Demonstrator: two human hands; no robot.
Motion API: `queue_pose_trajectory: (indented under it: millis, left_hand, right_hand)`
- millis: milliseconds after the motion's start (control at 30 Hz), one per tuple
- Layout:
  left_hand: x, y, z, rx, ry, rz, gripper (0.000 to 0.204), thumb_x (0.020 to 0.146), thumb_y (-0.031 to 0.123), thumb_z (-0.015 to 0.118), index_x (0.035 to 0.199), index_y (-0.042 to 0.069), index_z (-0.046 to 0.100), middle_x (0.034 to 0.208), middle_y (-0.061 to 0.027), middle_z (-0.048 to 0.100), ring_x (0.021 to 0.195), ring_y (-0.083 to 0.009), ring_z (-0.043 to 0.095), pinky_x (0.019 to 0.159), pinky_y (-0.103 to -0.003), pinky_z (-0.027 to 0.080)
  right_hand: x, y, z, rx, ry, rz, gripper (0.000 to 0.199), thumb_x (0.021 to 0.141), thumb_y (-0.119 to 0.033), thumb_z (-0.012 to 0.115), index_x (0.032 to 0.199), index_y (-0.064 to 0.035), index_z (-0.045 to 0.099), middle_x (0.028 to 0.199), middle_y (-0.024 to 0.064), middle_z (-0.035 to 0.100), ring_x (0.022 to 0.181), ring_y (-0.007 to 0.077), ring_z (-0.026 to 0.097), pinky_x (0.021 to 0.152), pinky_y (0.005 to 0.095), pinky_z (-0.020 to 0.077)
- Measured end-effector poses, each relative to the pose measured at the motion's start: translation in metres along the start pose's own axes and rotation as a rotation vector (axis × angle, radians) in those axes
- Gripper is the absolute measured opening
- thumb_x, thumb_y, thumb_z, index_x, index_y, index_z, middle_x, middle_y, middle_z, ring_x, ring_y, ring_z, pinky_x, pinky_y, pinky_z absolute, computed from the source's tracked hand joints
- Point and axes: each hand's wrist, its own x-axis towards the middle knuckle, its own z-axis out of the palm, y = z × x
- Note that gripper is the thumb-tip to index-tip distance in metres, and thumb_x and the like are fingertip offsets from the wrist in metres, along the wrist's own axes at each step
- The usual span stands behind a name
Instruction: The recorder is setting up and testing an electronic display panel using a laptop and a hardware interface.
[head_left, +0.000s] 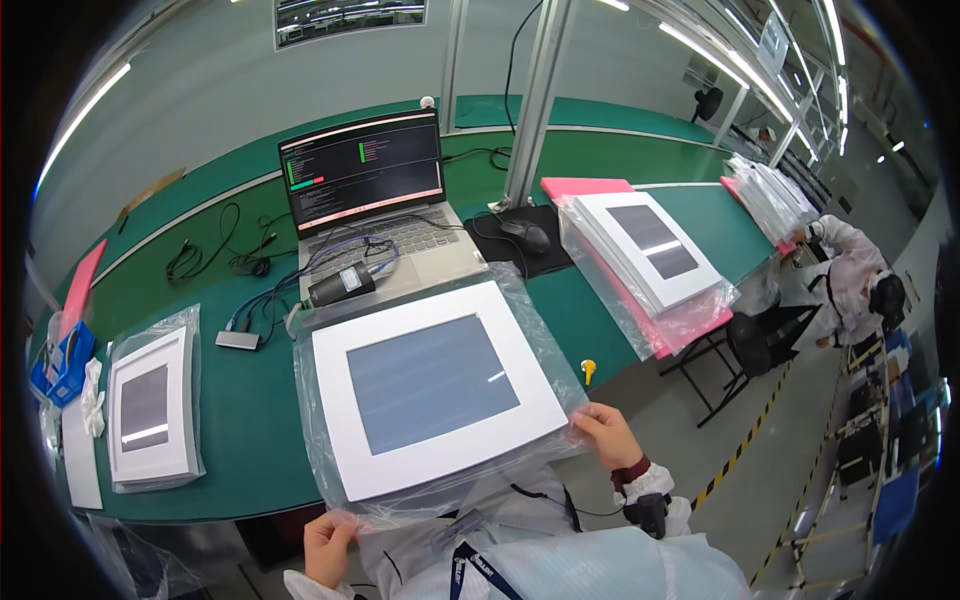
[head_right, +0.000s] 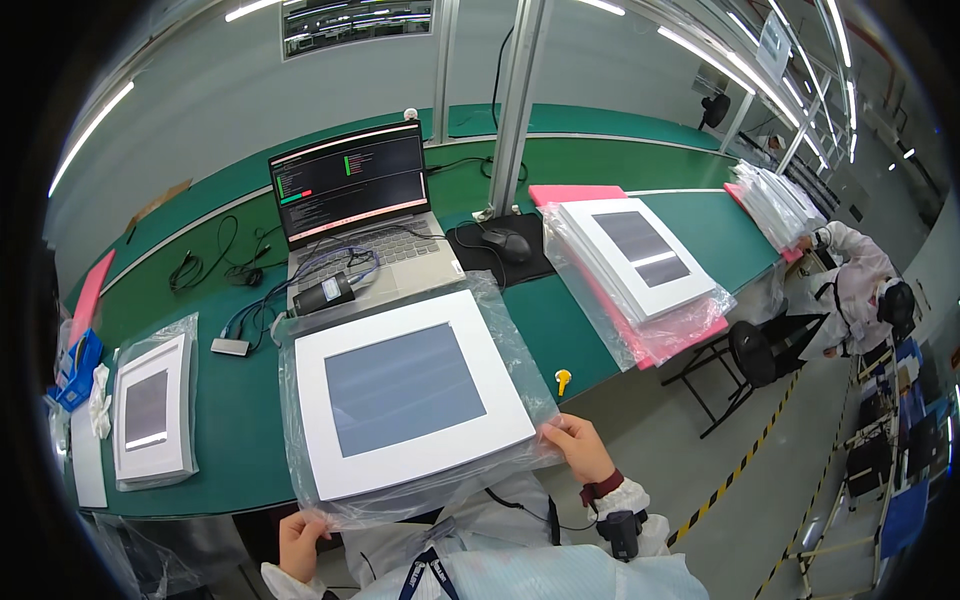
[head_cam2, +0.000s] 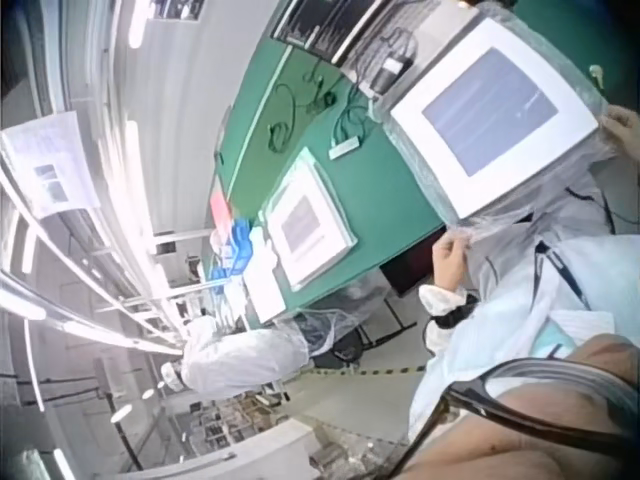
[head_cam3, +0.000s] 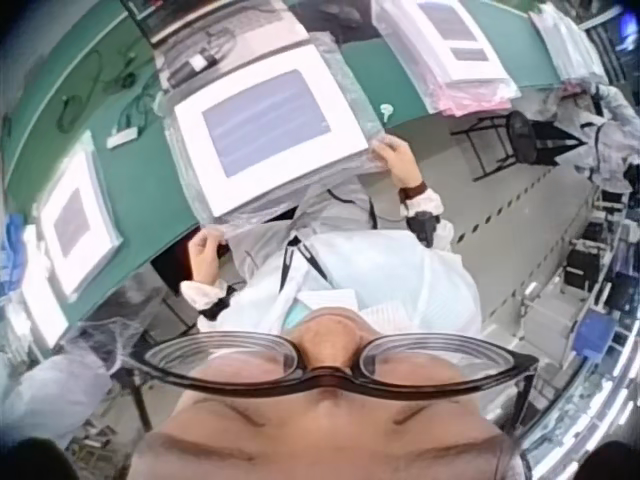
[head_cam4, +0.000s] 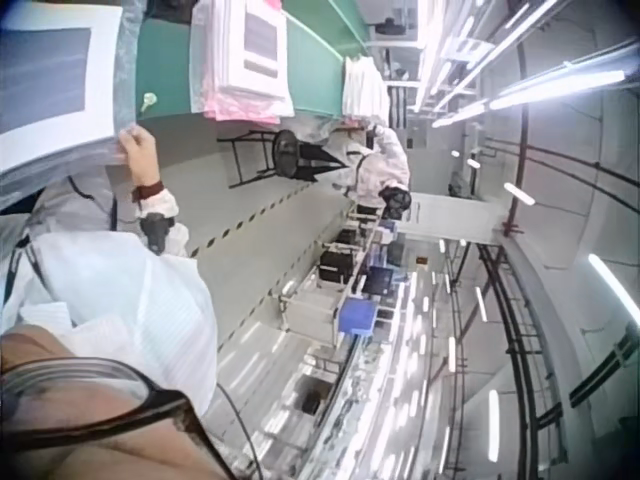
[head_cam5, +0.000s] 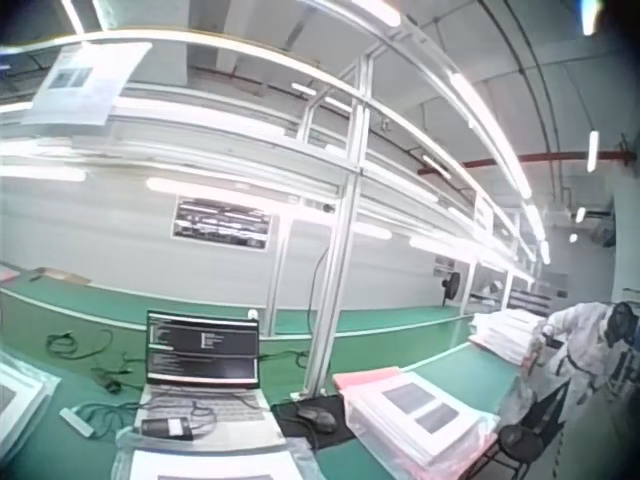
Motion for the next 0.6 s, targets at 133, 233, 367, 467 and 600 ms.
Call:
queue_pose_trajectory:
  millis: [133,233,367,467,600]
  left_hand:
    - [0.010,0.016,0.002,-0.100,0.021,-0.094,0.014,0.084,0.008,0.051,0.090,-0.004,0.055,0.080,-0.0103,0.063,0.074,-0.0147,0.062,0.066,-0.027,0.050]
    - [0.017,0.027,0.008,-0.289,0.046,-0.144,0.015,0.086,0.009,0.051,0.094,-0.003,0.052,0.079,-0.0137,0.064,0.070,-0.0178,0.064,0.060,-0.028,0.051]
    - [0.031,0.042,0.016,-0.075,0.146,-0.109,0.022,0.088,0.018,0.053,0.097,-0.002,0.050,0.074,-0.0153,0.064,0.061,-0.0200,0.064,0.051,-0.027,0.049]
    - [0.047,0.066,0.022,0.276,0.183,-0.111,0.026,0.088,0.022,0.055,0.094,-0.002,0.050,0.063,-0.0132,0.062,0.051,-0.0182,0.062,0.046,-0.026,0.046]
    - [0.071,0.073,0.021,0.679,0.283,-0.034,0.027,0.085,0.024,0.058,0.080,-0.002,0.052,0.050,-0.0103,0.057,0.042,-0.0164,0.058,0.042,-0.028,0.042]
  right_hand:
    - [0.002,-0.023,0.003,-0.228,-0.047,-0.003,0.009,0.086,-0.011,0.056,0.086,-0.0023,0.055,0.075,0.0029,0.059,0.064,0.0109,0.058,0.059,0.0248,0.0480]
    - [0.008,-0.041,0.011,-0.251,0.002,0.005,0.012,0.086,-0.013,0.056,0.090,-0.0029,0.053,0.072,0.0045,0.060,0.055,0.0116,0.057,0.049,0.0237,0.0455]
    - [0.029,-0.055,0.017,-0.330,0.042,-0.013,0.024,0.086,-0.022,0.059,0.095,0.0000,0.052,0.066,0.0042,0.059,0.048,0.0085,0.055,0.039,0.0206,0.0389]
    - [0.051,-0.057,0.024,-0.447,-0.008,0.005,0.028,0.087,-0.026,0.058,0.093,0.0013,0.052,0.058,0.0034,0.057,0.046,0.0074,0.052,0.039,0.0199,0.0385]
    - [0.076,-0.052,0.022,-0.615,-0.068,-0.038,0.032,0.088,-0.031,0.056,0.078,-0.0006,0.056,0.055,0.0038,0.056,0.044,0.0082,0.050,0.041,0.0224,0.0390]
